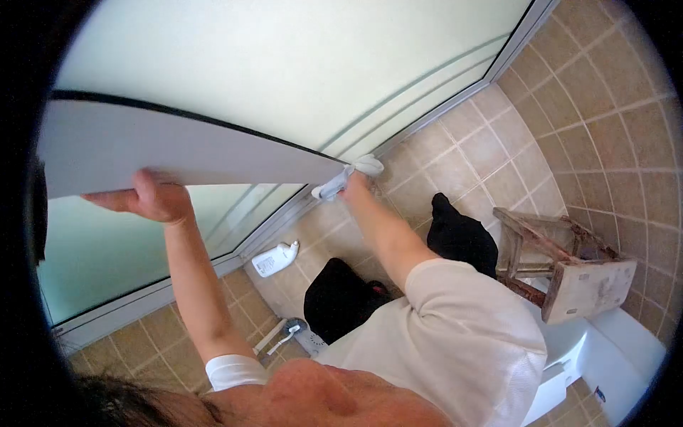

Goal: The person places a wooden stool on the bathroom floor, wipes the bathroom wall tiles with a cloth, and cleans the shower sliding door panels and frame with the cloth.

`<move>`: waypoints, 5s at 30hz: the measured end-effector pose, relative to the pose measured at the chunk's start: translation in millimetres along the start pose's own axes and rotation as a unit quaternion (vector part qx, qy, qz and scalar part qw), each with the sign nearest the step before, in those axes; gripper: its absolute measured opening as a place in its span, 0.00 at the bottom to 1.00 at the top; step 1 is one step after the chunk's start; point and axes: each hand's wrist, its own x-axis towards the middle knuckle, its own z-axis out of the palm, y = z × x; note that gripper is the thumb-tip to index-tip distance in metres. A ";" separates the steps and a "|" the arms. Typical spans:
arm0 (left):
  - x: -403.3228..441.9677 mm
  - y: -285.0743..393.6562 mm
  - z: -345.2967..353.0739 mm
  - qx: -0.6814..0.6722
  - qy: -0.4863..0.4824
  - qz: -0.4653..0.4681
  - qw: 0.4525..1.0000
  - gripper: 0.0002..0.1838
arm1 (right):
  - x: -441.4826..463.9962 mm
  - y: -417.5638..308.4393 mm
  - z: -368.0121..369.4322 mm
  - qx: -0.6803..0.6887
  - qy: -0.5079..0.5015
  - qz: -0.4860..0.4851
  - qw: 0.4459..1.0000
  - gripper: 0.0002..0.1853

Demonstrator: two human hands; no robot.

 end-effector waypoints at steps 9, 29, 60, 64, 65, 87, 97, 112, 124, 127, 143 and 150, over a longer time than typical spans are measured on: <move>-18.4 -7.2 0.0 -0.038 0.058 -0.078 0.995 0.52 | 83.3 -250.9 -39.8 0.092 0.011 -0.210 0.973 0.18; -22.7 -15.3 7.2 -0.014 0.027 -0.011 0.999 0.48 | -120.2 -189.7 16.2 -0.195 -0.177 -0.338 0.904 0.28; -158.2 8.6 5.3 -0.058 -0.128 -0.162 0.977 0.42 | -207.0 -73.8 39.1 -0.381 -0.187 -0.592 0.685 0.16; -208.7 33.2 -11.9 -0.082 -0.140 -0.370 0.915 0.40 | -241.3 -81.7 45.1 -0.446 -0.263 -0.609 0.602 0.16; -210.7 47.3 -14.2 -0.126 -0.080 -0.459 0.876 0.40 | -231.3 -78.7 48.1 -0.469 -0.274 -0.631 0.554 0.18; -332.4 72.6 175.3 0.036 0.186 -0.603 0.775 0.51 | -191.4 -132.2 -40.5 -0.730 -0.266 -0.534 0.333 0.16; -418.5 42.9 196.2 -0.205 0.444 -0.773 0.404 0.24 | -181.0 -153.3 -70.2 -0.755 -0.240 -0.474 0.385 0.15; -215.2 42.3 78.8 -0.188 0.419 -0.548 0.699 0.24 | -154.4 -126.3 -50.3 -0.707 -0.281 -0.452 0.466 0.12; -42.0 81.4 3.9 -0.188 0.324 -0.274 0.886 0.24 | -290.8 -176.1 47.0 -0.547 -0.391 -0.483 0.561 0.10; 27.9 95.6 -36.9 -0.165 0.303 -0.199 0.917 0.23 | -351.0 -190.8 81.1 -0.559 -0.378 -0.512 0.531 0.10; 315.4 125.8 -184.9 0.178 0.056 0.012 0.982 0.21 | -429.1 -272.7 -42.0 -0.728 -0.020 -0.390 0.564 0.21; 427.2 134.5 -217.2 0.261 -0.051 0.309 0.913 0.20 | -479.2 -220.9 -190.5 -0.668 0.162 -0.379 0.619 0.30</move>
